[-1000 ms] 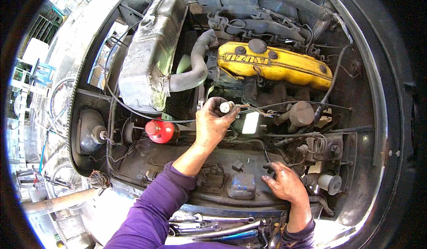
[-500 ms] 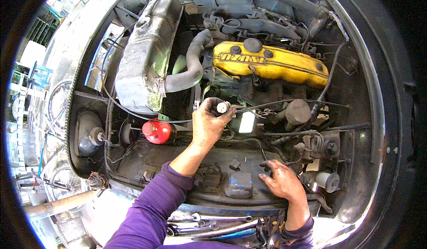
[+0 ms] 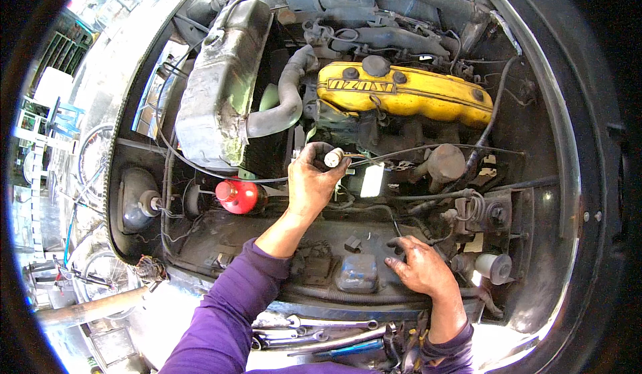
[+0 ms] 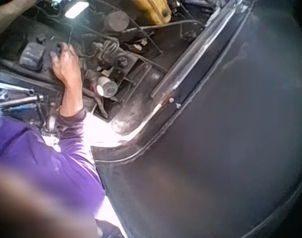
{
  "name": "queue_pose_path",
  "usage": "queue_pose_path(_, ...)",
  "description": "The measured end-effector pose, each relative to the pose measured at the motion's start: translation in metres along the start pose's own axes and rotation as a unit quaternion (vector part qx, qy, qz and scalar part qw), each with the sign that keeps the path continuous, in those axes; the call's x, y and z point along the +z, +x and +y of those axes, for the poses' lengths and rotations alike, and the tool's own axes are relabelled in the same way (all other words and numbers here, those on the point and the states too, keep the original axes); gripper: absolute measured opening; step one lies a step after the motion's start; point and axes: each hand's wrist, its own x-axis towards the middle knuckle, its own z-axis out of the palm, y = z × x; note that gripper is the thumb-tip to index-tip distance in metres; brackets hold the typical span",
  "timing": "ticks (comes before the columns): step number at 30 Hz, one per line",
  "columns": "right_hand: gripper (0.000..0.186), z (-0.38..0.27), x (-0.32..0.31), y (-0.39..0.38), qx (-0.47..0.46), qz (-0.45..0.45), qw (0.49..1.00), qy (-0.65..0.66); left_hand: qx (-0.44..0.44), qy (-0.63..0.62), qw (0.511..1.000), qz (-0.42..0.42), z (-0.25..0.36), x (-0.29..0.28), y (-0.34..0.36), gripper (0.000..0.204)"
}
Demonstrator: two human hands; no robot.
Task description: The person works under the hood of a car, using a wrench to loosen and remove bolts from a component near the alternator. They disconnect electrical connectors, remove a part, and then reattach the connectors and bolts.
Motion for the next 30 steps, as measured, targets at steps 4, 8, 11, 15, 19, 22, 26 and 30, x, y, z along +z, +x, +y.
queue_pose_path(4, 0.051, -0.001, -0.001, 0.0, -0.005, -0.011, 1.0, 0.006, 0.033, 0.037, 0.998, 0.037, 0.006, -0.002, 0.002, 0.033)
queue_pose_path(8, 0.052, -0.004, -0.002, -0.001, 0.016, -0.018, 0.999, -0.024, 0.039, 0.052, 0.994, 0.087, 0.01, -0.008, 0.006, 0.032)
queue_pose_path(11, 0.051, -0.006, -0.002, -0.002, 0.005, -0.008, 1.0, -0.028, 0.026, 0.035, 0.993, 0.111, 0.007, -0.016, 0.014, 0.033)
queue_pose_path(15, 0.05, -0.005, -0.002, -0.002, 0.0, 0.002, 1.0, -0.018, 0.011, 0.011, 0.992, 0.123, 0.0, -0.02, 0.023, 0.03)
queue_pose_path(19, 0.05, -0.004, -0.002, -0.003, 0.005, 0.005, 1.0, -0.022, -0.003, 0.011, 0.993, 0.119, -0.001, -0.02, 0.022, 0.029)
queue_pose_path(22, 0.05, -0.003, -0.001, -0.003, 0.01, 0.002, 1.0, -0.009, -0.019, -0.009, 0.993, 0.113, -0.001, -0.018, 0.02, 0.029)
queue_pose_path(26, 0.051, -0.002, 0.0, -0.002, 0.011, -0.002, 1.0, -0.007, -0.005, -0.019, 0.994, 0.111, -0.002, -0.016, 0.019, 0.029)
queue_pose_path(30, 0.051, -0.001, 0.001, -0.003, -0.004, 0.015, 1.0, -0.013, -0.013, -0.033, 0.995, 0.098, -0.002, -0.016, 0.019, 0.029)
